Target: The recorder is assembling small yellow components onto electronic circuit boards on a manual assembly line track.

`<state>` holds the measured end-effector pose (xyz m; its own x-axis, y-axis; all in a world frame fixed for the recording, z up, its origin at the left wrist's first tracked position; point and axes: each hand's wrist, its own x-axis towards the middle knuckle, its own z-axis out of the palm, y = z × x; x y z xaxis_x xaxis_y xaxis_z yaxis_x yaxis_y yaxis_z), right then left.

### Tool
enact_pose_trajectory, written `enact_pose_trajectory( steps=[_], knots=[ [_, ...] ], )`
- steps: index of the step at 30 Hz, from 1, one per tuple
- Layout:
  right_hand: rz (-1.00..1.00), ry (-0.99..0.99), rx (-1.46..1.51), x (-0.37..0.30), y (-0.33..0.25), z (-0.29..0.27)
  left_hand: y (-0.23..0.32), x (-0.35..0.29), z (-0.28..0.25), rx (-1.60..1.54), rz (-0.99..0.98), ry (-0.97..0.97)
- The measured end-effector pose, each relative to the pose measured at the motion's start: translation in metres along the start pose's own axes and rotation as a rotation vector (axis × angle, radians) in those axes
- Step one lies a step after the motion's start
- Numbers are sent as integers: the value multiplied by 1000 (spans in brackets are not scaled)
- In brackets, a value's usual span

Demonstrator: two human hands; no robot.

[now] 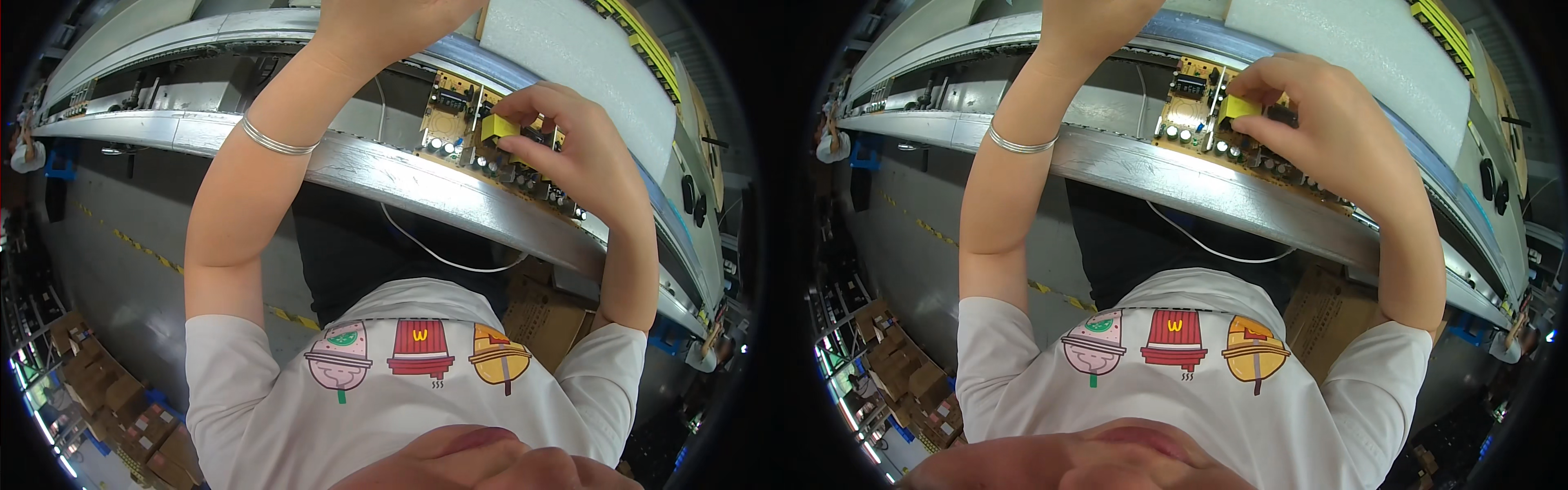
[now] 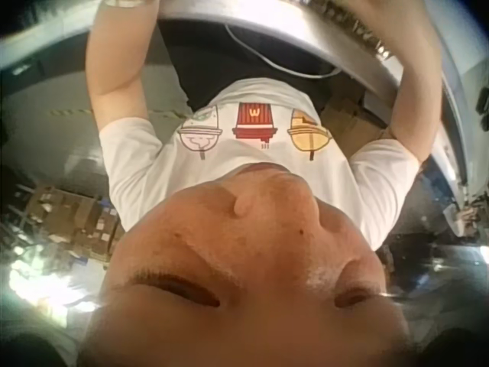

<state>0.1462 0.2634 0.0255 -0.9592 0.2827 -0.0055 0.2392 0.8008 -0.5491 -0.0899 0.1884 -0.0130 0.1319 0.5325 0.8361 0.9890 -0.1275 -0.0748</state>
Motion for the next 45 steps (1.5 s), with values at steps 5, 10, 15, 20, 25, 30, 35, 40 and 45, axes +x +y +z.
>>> enact_pose_trajectory(
  steps=[5,10,15,20,25,30,35,40,45],
  knots=[
    [-14,9,-147,-2,1,8,6,6,-6,164,162,86],
    [6,-25,-208,-5,-4,8,2,0,7,428,334,174],
    [-2,16,-278,-11,-5,10,15,11,-5,-187,-70,219],
    [58,4,-266,-14,-5,9,18,14,-3,-383,-207,214],
    [144,-75,-184,-13,-1,2,22,15,-5,-375,-224,187],
    [164,-35,-70,-9,5,-22,27,23,-20,-305,-417,-58],
    [155,509,-268,21,78,-76,39,37,-39,-219,-717,-465],
    [-4,680,-583,60,200,-88,39,23,-32,-296,-652,-281],
    [-2,697,-660,71,186,-89,32,12,-20,-310,-547,-69]
  ],
)
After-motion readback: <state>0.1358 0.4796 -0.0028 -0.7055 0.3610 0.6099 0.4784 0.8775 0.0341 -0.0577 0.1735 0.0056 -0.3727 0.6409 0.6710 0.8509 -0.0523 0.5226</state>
